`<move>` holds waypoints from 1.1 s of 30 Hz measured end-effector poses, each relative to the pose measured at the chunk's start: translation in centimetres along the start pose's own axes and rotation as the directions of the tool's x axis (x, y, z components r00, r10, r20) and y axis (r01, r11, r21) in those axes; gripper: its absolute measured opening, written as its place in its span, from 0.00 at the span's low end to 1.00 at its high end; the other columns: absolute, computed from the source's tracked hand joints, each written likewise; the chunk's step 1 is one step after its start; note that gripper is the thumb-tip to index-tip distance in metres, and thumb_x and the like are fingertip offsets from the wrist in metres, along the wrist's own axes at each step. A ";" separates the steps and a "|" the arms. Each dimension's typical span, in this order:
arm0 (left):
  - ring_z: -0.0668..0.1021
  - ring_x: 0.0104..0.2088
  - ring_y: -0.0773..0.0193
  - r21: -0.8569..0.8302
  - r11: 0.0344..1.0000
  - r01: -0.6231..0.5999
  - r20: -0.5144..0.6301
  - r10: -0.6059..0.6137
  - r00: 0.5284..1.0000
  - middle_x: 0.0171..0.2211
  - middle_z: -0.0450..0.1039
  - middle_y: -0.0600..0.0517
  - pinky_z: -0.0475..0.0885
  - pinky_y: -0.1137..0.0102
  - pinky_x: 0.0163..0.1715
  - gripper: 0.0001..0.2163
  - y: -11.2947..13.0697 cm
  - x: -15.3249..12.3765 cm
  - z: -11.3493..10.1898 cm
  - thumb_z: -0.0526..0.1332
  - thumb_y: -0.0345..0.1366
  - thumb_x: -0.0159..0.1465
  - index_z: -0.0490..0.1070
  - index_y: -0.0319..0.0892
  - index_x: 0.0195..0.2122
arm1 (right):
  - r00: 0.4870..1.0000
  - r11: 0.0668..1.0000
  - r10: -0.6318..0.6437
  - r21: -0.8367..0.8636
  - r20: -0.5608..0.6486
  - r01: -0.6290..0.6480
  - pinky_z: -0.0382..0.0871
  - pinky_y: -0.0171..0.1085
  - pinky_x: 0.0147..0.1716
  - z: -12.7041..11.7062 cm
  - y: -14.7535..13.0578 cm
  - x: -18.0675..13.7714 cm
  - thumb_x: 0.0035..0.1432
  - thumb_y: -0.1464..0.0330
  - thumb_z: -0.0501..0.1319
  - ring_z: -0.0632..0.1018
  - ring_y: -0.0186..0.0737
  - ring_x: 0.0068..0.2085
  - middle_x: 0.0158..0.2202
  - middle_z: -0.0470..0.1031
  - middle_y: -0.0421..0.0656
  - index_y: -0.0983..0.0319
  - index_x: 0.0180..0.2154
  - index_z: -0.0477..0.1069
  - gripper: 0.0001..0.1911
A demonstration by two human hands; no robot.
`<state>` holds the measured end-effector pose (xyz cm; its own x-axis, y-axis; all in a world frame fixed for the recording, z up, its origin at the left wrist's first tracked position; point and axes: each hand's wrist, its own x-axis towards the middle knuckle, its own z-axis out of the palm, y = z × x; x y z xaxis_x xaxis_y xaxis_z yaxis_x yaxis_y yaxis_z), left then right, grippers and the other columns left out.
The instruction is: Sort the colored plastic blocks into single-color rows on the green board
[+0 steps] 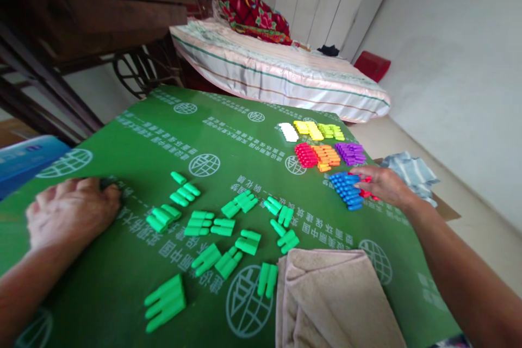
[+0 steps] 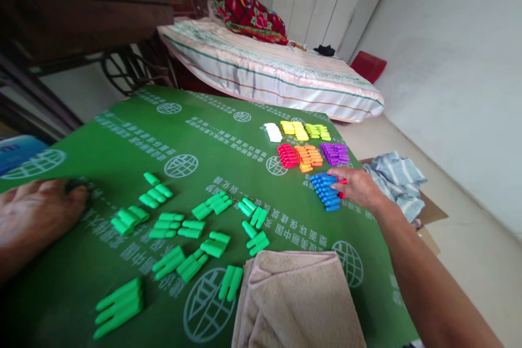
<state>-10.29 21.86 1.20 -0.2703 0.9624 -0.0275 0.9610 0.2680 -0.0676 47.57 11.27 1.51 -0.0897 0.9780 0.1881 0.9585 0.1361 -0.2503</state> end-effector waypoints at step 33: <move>0.64 0.57 0.35 0.001 1.000 -0.001 -0.005 0.001 1.000 0.56 0.60 0.31 0.63 0.50 0.55 0.34 -0.1 0.0 0.0 0.32 0.50 0.61 0.64 0.30 0.53 | 0.996 0.998 -0.069 -0.004 0.064 0.069 0.76 0.40 0.44 -0.2 0.6 0.0 0.56 0.72 0.57 0.82 0.42 0.42 0.43 0.81 0.43 0.57 0.44 0.78 0.16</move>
<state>-10.41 21.87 1.23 -0.2693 0.9628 -0.0222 0.9612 0.2673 -0.0682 48.15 11.29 1.53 -0.1726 0.9745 0.1435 0.9510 0.2028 -0.2333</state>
